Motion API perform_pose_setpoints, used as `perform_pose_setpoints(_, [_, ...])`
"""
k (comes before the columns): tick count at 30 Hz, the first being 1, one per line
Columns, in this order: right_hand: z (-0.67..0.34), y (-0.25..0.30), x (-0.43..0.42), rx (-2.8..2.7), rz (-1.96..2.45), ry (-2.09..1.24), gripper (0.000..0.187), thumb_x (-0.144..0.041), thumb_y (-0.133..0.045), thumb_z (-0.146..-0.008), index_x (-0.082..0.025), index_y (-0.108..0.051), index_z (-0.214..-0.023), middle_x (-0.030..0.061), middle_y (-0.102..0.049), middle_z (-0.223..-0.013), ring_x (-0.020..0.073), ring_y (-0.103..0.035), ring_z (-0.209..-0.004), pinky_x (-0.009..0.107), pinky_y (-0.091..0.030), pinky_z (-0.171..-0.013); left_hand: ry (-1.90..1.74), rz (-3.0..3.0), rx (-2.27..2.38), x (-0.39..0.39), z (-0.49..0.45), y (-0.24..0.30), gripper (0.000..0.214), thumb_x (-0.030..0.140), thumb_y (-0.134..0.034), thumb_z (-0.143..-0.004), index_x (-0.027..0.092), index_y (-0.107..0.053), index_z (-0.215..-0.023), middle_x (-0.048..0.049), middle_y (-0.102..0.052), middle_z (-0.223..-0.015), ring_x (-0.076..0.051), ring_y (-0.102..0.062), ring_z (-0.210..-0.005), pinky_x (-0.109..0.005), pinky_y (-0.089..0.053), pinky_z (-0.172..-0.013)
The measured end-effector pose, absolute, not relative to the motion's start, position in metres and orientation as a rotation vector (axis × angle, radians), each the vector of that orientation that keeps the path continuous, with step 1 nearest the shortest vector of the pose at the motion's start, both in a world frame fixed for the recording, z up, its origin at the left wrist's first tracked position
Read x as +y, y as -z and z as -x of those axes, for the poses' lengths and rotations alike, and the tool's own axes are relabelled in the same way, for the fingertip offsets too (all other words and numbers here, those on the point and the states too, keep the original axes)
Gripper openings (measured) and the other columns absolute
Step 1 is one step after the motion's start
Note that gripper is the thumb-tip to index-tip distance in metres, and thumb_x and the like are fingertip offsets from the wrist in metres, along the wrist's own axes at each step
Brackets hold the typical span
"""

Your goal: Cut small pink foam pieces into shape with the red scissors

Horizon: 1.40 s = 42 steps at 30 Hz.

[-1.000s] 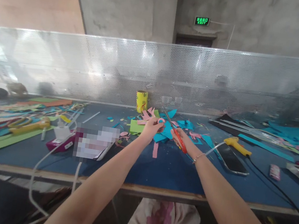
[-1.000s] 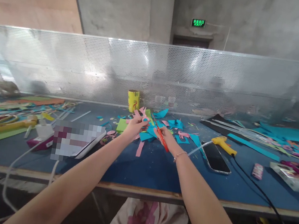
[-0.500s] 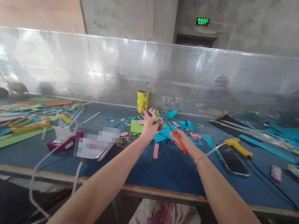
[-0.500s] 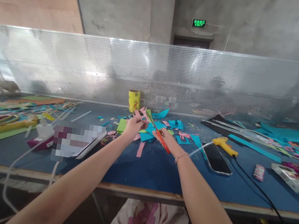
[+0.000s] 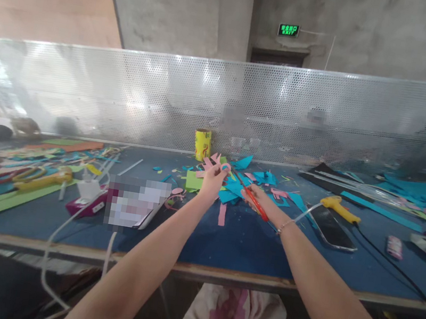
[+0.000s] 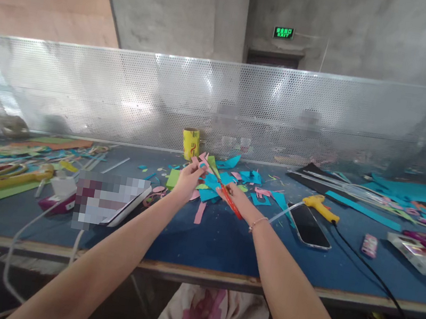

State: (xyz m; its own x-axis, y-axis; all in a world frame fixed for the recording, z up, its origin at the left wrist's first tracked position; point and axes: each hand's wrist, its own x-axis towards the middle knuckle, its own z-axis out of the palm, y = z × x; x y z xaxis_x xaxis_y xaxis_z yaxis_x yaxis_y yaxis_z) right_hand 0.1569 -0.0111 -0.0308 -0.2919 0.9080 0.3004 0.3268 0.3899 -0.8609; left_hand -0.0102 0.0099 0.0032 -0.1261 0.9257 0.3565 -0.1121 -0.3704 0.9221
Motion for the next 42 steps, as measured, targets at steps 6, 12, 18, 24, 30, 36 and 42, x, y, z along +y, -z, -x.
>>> perform_pose_setpoints(6, [-0.157,0.031,-0.01,-1.804,1.111,-0.955,0.038,-0.057,-0.049,-0.072,-0.02,-0.04,-0.07,-0.005,-0.043,-0.057,0.0067,-0.036,-0.044,0.021,-0.027,-0.041,-1.654,-1.266,0.88,0.014,0.008,-0.001,0.028,0.037,-0.068,-0.063,0.017,-0.048,-0.062,0.0042,-0.048,-0.055,-0.006,-0.045,-0.048,-0.019,-0.038,-0.047])
perform_pose_setpoints(12, [-0.158,0.032,-0.008,-1.801,1.145,-1.015,0.039,-0.057,-0.051,-0.071,-0.02,-0.041,-0.075,-0.0057,-0.045,-0.057,0.0057,-0.038,-0.041,0.019,-0.028,-0.039,-1.614,-1.233,0.774,0.009,0.008,-0.004,0.028,0.032,-0.07,-0.059,0.017,-0.048,-0.065,0.0045,-0.05,-0.054,-0.006,-0.047,-0.05,-0.019,-0.038,-0.048])
perform_pose_setpoints(18, [-0.157,0.032,-0.009,-1.825,1.159,-0.997,0.037,-0.056,-0.048,-0.075,-0.02,-0.043,-0.078,-0.005,-0.048,-0.06,0.0052,-0.039,-0.041,0.018,-0.03,-0.038,-1.611,-1.233,0.801,0.008,0.009,-0.005,0.02,0.028,-0.065,-0.062,0.016,-0.049,-0.063,0.0023,-0.054,-0.055,-0.007,-0.049,-0.05,-0.019,-0.038,-0.048])
perform_pose_setpoints(24, [-0.157,0.029,-0.01,-1.81,1.138,-1.034,0.037,-0.056,-0.046,-0.076,-0.019,-0.044,-0.076,-0.0044,-0.048,-0.059,0.0061,-0.041,-0.043,0.019,-0.031,-0.039,-1.639,-1.225,0.797,0.006,0.008,-0.007,0.025,0.024,-0.068,-0.059,0.018,-0.045,-0.068,0.0041,-0.053,-0.053,-0.008,-0.051,-0.048,-0.02,-0.04,-0.049])
perform_pose_setpoints(30, [-0.156,0.028,-0.012,-1.789,1.136,-1.069,0.035,-0.054,-0.05,-0.074,-0.02,-0.044,-0.073,-0.0058,-0.045,-0.055,0.0056,-0.04,-0.042,0.018,-0.03,-0.038,-1.653,-1.249,0.786,0.006,0.008,-0.007,0.025,0.022,-0.067,-0.062,0.018,-0.044,-0.071,0.004,-0.054,-0.054,-0.007,-0.05,-0.046,-0.02,-0.038,-0.047])
perform_pose_setpoints(36, [-0.152,0.023,-0.013,-1.741,1.155,-1.12,0.028,-0.046,-0.054,-0.074,-0.021,-0.042,-0.072,-0.0072,-0.044,-0.052,0.0039,-0.035,-0.035,0.018,-0.025,-0.034,-1.641,-1.279,0.78,0.005,0.009,-0.008,0.024,0.022,-0.067,-0.063,0.019,-0.044,-0.07,0.0042,-0.054,-0.053,-0.007,-0.049,-0.045,-0.019,-0.037,-0.046])
perform_pose_setpoints(42, [-0.15,0.022,-0.012,-1.616,1.163,-1.247,0.024,-0.04,-0.051,-0.078,-0.02,-0.04,-0.07,-0.0065,-0.045,-0.048,0.0043,-0.035,-0.033,0.019,-0.028,-0.033,-1.594,-1.286,0.737,0.005,0.013,-0.01,0.024,0.022,-0.067,-0.062,0.019,-0.044,-0.069,0.0063,-0.051,-0.049,-0.004,-0.039,-0.039,-0.017,-0.029,-0.042])
